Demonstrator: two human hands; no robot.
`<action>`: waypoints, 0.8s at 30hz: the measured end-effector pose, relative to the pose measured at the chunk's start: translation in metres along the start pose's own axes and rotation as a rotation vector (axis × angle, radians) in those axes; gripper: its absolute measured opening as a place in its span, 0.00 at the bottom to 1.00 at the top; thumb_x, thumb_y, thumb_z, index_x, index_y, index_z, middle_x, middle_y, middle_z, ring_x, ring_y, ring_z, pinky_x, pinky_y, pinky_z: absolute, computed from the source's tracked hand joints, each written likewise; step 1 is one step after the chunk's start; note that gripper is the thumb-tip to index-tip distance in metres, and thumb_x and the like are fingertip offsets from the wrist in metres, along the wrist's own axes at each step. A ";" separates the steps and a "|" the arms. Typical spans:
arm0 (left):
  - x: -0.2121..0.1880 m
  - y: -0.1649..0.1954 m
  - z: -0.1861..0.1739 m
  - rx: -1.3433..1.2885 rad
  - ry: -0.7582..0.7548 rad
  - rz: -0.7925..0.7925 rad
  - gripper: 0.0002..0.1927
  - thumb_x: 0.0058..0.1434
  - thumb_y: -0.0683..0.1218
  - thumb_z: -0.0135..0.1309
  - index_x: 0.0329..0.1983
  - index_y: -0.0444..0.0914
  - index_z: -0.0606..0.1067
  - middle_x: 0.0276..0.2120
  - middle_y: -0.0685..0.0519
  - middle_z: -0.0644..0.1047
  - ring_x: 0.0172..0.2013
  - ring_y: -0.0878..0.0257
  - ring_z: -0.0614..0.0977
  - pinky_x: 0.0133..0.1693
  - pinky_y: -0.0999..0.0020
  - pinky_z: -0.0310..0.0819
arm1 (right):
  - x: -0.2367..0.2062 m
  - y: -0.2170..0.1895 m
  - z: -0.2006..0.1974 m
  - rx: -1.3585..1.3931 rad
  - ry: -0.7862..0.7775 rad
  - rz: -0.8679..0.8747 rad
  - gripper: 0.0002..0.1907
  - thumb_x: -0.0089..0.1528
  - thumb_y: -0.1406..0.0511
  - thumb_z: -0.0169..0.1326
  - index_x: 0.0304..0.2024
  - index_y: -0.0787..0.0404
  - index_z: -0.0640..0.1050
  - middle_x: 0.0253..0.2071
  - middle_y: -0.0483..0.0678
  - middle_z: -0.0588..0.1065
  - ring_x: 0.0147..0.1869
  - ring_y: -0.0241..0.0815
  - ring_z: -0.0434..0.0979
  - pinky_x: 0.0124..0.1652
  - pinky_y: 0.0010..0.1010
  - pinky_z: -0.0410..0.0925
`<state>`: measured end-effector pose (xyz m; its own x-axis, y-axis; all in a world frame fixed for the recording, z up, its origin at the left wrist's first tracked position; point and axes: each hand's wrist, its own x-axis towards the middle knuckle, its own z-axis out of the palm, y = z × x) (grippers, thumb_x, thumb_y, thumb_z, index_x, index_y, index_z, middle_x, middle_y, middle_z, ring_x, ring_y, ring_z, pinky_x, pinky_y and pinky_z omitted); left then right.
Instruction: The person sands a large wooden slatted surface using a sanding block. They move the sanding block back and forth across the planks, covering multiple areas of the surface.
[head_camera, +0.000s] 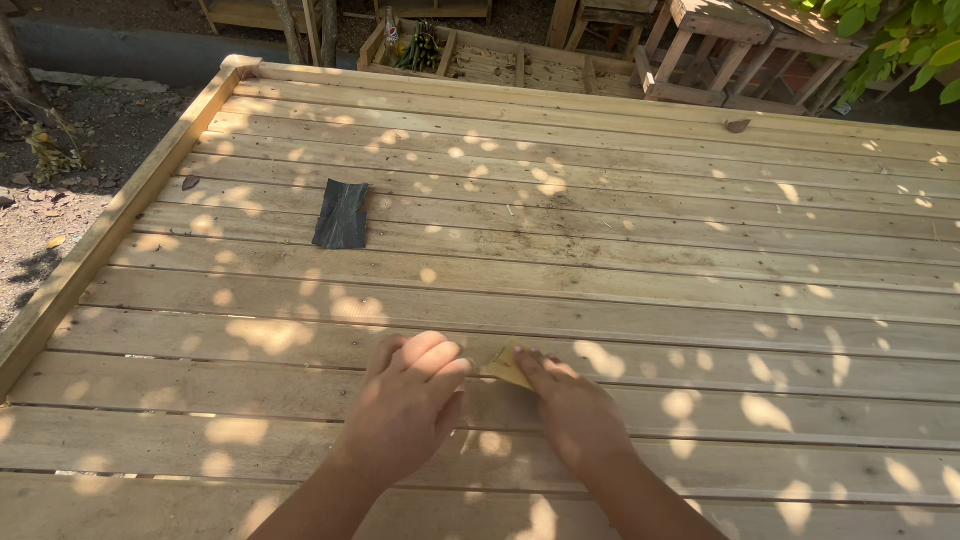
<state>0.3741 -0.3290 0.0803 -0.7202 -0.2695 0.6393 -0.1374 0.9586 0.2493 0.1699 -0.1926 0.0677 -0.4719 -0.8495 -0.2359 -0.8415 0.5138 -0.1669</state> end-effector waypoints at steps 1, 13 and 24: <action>-0.006 -0.013 -0.005 0.051 0.006 -0.057 0.15 0.53 0.46 0.61 0.43 0.39 0.79 0.47 0.52 0.79 0.54 0.55 0.76 0.56 0.53 0.64 | 0.003 0.023 0.003 0.006 0.146 0.006 0.35 0.65 0.72 0.41 0.73 0.38 0.63 0.73 0.41 0.63 0.71 0.46 0.66 0.64 0.39 0.63; -0.082 -0.107 0.004 0.313 -0.062 -0.682 0.25 0.64 0.54 0.50 0.60 0.37 0.75 0.63 0.46 0.74 0.67 0.52 0.69 0.66 0.54 0.59 | 0.053 0.062 0.056 0.171 0.321 -0.231 0.34 0.60 0.70 0.50 0.70 0.53 0.65 0.74 0.50 0.61 0.80 0.51 0.53 0.73 0.43 0.48; -0.085 -0.113 -0.005 0.190 0.001 -0.701 0.23 0.62 0.52 0.52 0.58 0.39 0.76 0.59 0.50 0.77 0.65 0.55 0.72 0.64 0.54 0.62 | 0.091 -0.137 0.070 0.218 -0.020 -0.327 0.32 0.63 0.69 0.49 0.70 0.50 0.64 0.77 0.43 0.55 0.81 0.41 0.47 0.75 0.33 0.39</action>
<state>0.4537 -0.4145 0.0014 -0.4189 -0.8266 0.3759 -0.6827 0.5596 0.4699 0.2606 -0.3319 0.0025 -0.1811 -0.9712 -0.1547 -0.8699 0.2316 -0.4355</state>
